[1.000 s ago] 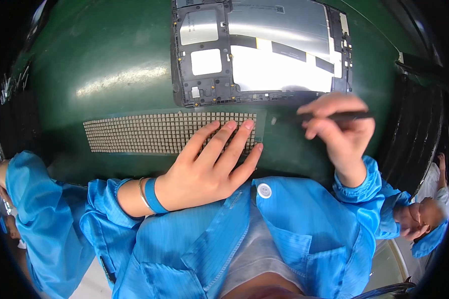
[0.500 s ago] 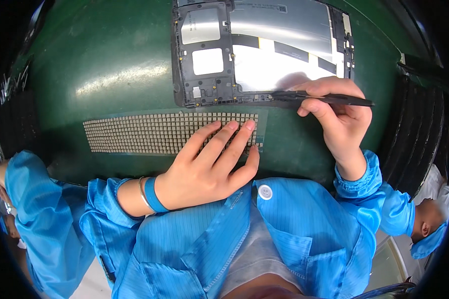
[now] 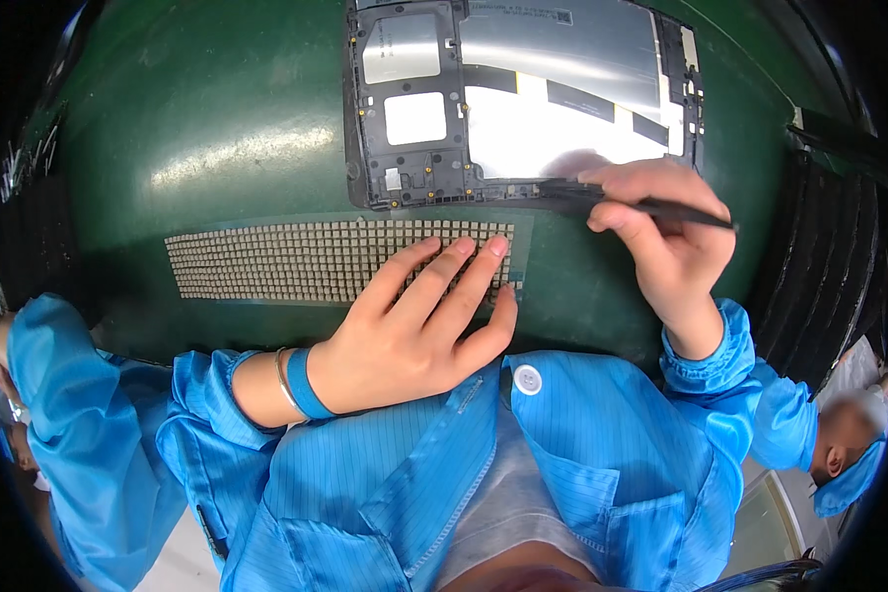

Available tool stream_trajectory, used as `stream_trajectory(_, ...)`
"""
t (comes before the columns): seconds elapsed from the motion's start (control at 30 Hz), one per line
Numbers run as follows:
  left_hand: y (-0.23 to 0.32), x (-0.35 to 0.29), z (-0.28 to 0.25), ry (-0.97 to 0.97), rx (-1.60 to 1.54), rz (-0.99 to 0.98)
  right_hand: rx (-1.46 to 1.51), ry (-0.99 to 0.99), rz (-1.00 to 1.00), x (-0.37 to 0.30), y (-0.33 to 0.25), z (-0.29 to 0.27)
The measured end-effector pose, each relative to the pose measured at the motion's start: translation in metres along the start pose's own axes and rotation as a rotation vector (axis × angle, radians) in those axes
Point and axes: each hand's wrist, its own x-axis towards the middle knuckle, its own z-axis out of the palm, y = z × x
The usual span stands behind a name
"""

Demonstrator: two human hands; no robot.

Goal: Assembling electronic tablet components on a factory production line.

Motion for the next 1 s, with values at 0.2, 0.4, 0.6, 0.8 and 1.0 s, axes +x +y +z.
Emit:
stream_trajectory(0.2, 0.000, 0.000, -0.001, -0.012, 0.005, -0.011, -0.419, -0.179, -0.390, -0.009, -0.017, -0.001)
stream_trajectory(0.4, -0.001, 0.002, -0.001, -0.016, 0.004, 0.023, 0.099, -0.048, 0.275, -0.048, -0.014, 0.016)
stream_trajectory(0.6, -0.002, 0.001, -0.003, -0.046, 0.028, 0.041, 0.030, -0.081, 0.188, -0.044, -0.011, 0.019)
stream_trajectory(0.8, 0.001, 0.002, -0.003, -0.054, 0.046, 0.034, -0.040, -0.105, 0.157, -0.040, -0.017, 0.017)
stream_trajectory(1.0, -0.002, 0.006, -0.005, -0.035, 0.026, 0.064, 0.370, -0.037, 0.461, -0.039, -0.019, 0.010)
